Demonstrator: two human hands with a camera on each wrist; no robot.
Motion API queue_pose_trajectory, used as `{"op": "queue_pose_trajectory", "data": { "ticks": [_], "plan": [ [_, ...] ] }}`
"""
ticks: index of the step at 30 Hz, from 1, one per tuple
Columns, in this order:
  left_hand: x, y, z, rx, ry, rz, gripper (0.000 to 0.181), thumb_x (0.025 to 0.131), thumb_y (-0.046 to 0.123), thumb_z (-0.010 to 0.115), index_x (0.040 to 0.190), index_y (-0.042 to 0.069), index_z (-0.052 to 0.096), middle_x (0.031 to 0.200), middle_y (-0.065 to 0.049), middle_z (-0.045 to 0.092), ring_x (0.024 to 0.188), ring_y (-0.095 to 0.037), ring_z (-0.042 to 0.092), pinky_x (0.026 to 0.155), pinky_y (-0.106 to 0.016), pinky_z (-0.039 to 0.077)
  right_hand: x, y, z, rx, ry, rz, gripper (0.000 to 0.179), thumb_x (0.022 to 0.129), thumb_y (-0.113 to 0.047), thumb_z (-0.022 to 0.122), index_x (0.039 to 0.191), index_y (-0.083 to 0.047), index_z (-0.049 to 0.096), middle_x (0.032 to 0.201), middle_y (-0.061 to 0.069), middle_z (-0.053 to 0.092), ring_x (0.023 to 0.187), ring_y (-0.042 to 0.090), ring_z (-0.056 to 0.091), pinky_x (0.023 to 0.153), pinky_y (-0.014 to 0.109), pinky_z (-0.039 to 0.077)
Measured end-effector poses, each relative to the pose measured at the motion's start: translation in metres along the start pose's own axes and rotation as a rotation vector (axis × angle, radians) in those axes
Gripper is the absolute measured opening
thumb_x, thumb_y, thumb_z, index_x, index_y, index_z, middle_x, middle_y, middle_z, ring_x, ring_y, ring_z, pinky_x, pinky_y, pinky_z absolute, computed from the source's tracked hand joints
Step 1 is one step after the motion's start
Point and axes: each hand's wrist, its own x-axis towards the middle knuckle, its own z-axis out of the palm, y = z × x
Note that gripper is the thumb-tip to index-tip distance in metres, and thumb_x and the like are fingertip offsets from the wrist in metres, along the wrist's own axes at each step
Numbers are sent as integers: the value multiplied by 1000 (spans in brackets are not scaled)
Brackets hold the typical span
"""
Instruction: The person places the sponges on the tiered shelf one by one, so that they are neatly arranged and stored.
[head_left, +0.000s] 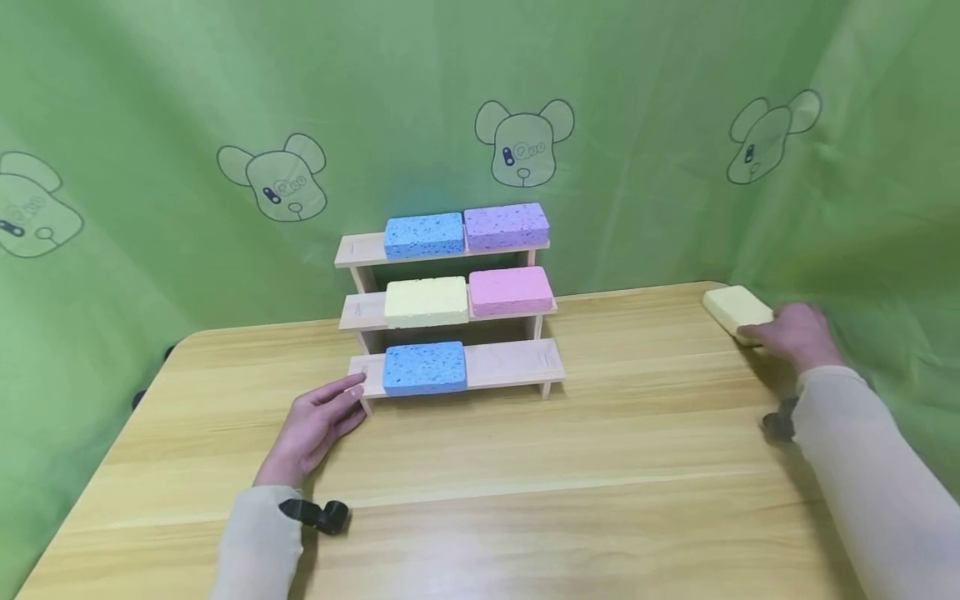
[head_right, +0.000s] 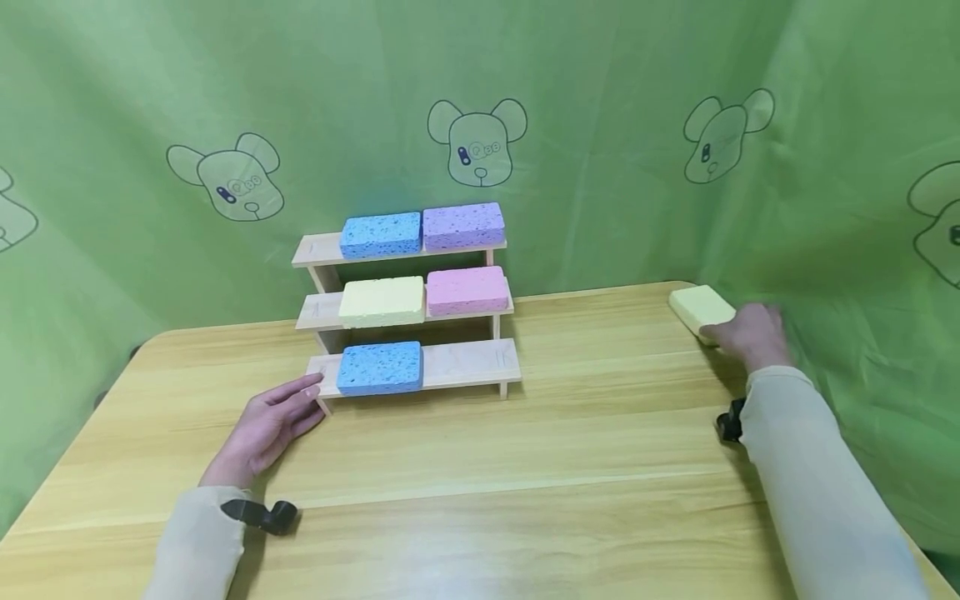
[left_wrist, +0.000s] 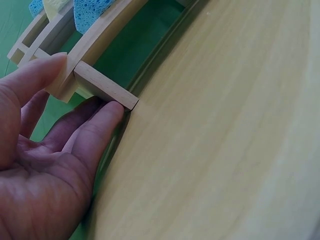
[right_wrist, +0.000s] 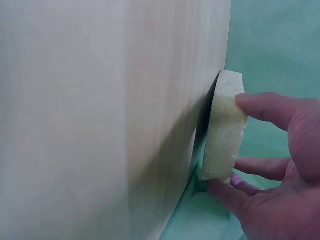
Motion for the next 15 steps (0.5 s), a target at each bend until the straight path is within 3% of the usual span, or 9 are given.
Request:
{"op": "queue_pose_trajectory", "data": {
  "ticks": [3, 6, 10, 15],
  "plan": [
    [0, 0, 0, 3, 2, -1, 36, 94, 4, 66, 129, -1, 61, 149, -16, 41, 111, -19, 62, 100, -37, 50, -3, 1, 0, 11, -7, 0, 77, 87, -40, 71, 119, 25, 43, 104, 39, 51, 90, 47, 51, 70, 56, 50],
    [0, 0, 0, 4, 2, -3, 36, 93, 4, 66, 129, 0, 61, 149, -16, 41, 112, -19, 61, 101, -37, 50, -6, 0, -1, 4, -27, -3, 88, 88, -43, 70, 132, 24, 34, 119, 45, 43, 101, 54, 46, 83, 67, 45],
    [0, 0, 0, 1, 6, -2, 34, 93, 4, 67, 127, 1, 63, 148, -15, 42, 112, -19, 62, 100, -37, 50, -8, -4, -1, 9, -34, -15, 94, 90, -46, 67, 137, 24, 27, 126, 47, 37, 111, 60, 40, 95, 72, 35],
    [0, 0, 0, -10, 8, 1, 31, 93, 3, 66, 125, 4, 66, 148, -14, 42, 111, -19, 62, 100, -37, 51, -13, -9, -2, 25, -27, -45, 96, 91, -50, 65, 140, 22, 23, 129, 47, 35, 115, 61, 36, 98, 73, 31]
  ]
}}
